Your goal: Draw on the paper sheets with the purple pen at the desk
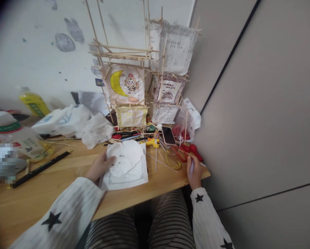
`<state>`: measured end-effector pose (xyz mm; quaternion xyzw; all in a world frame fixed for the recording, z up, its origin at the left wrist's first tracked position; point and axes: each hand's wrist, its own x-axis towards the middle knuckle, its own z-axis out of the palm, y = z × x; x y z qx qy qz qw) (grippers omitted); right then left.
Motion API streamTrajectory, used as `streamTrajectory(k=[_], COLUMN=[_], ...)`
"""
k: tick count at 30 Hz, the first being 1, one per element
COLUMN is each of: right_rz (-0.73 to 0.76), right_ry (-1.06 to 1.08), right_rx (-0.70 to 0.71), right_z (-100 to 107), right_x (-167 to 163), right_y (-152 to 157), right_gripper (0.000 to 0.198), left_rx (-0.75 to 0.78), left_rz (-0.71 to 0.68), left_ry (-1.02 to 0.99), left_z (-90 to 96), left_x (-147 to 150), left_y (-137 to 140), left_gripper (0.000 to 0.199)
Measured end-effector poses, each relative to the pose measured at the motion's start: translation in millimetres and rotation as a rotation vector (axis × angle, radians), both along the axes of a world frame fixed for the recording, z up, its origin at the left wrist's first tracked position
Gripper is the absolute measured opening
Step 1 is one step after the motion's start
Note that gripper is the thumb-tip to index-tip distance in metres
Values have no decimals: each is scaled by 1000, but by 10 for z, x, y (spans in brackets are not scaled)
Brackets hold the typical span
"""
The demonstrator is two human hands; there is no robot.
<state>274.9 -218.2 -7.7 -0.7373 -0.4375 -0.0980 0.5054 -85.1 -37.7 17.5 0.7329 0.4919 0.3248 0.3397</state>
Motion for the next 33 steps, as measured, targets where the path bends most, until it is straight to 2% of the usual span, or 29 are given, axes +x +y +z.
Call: streamTrajectory(k=[9, 14, 16, 20, 23, 24, 26, 29, 31, 33], right_rz=[-28, -18, 43, 338, 399, 461, 477, 517, 522, 499], right_ry=[22, -29, -109, -75, -113, -203, -369, -532, -543, -478], right_rx=[51, 125, 142, 69, 13, -52, -187, -338, -324, -190], right_z=[-47, -7, 40, 245, 434, 480, 525, 474, 370, 217], right_x=[19, -64, -223, -792, -1240, -1360, -1543, -1686, -1696, -1637], right_y=[-39, 7, 68, 275, 520, 616, 803, 956, 884, 642], right_gripper=[43, 45, 38, 20, 22, 26, 37, 49, 49, 44], left_rx=[-19, -35, -31, 37, 136, 195, 345, 539, 581, 591], left_rz=[35, 46, 31, 61, 127, 137, 94, -112, -231, -273], left_ry=[-120, -229, -277, -335, -338, -317, -226, 16, 198, 350], left_z=[-23, -51, -92, -191, -210, -203, -175, -138, -130, -134], left_x=[-8, 35, 100, 258, 297, 290, 262, 243, 263, 296], left_y=[9, -67, -121, -195, -217, -227, -261, -343, -396, -431], left_gripper=[63, 50, 45, 46, 55, 58, 55, 43, 40, 44])
